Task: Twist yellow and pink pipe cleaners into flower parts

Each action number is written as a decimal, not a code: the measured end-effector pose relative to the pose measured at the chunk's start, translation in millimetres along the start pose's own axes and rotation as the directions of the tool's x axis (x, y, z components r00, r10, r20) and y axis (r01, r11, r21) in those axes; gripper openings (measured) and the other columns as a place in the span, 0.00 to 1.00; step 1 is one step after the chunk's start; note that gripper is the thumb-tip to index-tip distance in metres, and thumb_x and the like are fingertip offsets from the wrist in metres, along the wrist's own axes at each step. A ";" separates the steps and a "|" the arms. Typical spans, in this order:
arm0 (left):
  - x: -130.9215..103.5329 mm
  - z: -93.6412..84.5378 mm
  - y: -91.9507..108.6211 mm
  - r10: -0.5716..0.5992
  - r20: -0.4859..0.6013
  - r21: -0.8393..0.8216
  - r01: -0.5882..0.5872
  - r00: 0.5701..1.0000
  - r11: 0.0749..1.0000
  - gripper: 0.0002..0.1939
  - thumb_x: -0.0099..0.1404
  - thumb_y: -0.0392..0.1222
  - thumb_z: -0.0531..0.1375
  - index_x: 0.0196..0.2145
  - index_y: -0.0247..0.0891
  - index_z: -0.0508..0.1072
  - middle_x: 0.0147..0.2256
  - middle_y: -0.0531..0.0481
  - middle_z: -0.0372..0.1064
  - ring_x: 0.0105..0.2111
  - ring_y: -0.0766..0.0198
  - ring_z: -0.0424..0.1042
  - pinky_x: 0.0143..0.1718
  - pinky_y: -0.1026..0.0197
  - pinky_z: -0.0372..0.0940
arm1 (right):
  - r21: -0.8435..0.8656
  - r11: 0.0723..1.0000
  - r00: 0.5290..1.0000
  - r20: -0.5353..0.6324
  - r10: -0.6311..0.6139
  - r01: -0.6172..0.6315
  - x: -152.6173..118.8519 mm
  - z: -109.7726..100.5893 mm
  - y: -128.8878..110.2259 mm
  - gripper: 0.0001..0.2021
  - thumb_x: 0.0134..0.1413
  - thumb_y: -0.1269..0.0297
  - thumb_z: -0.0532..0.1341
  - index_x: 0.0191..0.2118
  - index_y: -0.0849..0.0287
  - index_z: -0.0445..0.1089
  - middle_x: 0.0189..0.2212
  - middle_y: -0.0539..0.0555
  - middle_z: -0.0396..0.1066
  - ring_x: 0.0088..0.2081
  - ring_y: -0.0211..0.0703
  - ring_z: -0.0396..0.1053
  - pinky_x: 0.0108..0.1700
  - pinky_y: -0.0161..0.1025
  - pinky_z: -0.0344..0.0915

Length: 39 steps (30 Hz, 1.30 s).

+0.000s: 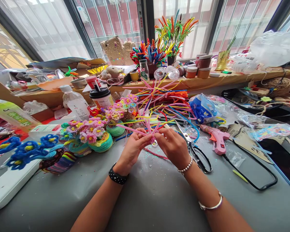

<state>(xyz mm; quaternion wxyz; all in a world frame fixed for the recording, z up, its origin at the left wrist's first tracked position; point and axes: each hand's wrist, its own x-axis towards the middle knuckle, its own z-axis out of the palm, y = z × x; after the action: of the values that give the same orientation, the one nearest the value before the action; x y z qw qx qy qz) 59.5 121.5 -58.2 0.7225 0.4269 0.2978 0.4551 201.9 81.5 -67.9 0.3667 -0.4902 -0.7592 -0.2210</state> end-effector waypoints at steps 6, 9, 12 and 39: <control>1.3 0.2 -1.1 0.087 -0.018 0.100 -0.085 0.996 0.991 0.14 0.46 0.37 0.63 0.27 0.36 0.60 0.23 0.54 0.67 0.24 0.69 0.69 0.32 0.64 0.62 | 0.079 0.995 0.997 0.024 0.067 -0.069 0.9 1.5 -1.9 0.06 0.51 0.69 0.54 0.34 0.54 0.66 0.31 0.54 0.64 0.34 0.42 0.63 0.38 0.40 0.62; 1.1 1.7 -1.1 0.148 -0.032 0.158 -0.141 0.988 0.977 0.13 0.47 0.38 0.63 0.27 0.36 0.60 0.23 0.55 0.65 0.24 0.69 0.68 0.31 0.65 0.63 | 0.171 0.973 0.987 0.017 0.158 -0.158 2.0 3.0 -5.5 0.05 0.51 0.69 0.54 0.33 0.55 0.66 0.32 0.54 0.61 0.35 0.43 0.62 0.38 0.41 0.62; -0.8 4.1 -1.0 0.239 -0.034 0.216 -0.226 0.970 0.950 0.12 0.48 0.38 0.62 0.28 0.36 0.60 0.23 0.56 0.63 0.24 0.70 0.67 0.30 0.65 0.63 | 0.289 0.917 0.960 0.028 0.278 -0.274 3.1 4.5 -9.4 0.04 0.50 0.68 0.54 0.31 0.56 0.65 0.31 0.54 0.58 0.34 0.42 0.61 0.37 0.41 0.62; -11.0 4.6 -11.4 0.576 0.092 0.630 -0.495 0.812 0.598 0.05 0.52 0.35 0.58 0.29 0.41 0.66 0.27 0.53 0.64 0.30 0.66 0.65 0.34 0.66 0.58 | 0.499 -0.441 0.376 0.862 0.338 -0.746 10.6 -0.9 -9.9 0.04 0.42 0.65 0.55 0.23 0.58 0.64 0.22 0.50 0.60 0.25 0.36 0.58 0.30 0.37 0.60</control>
<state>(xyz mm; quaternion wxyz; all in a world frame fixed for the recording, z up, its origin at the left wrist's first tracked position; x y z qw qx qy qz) 63.4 107.3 -65.7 0.3474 0.6832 0.3326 0.5495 190.6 82.9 -58.9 0.5087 -0.4481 -0.3230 0.6604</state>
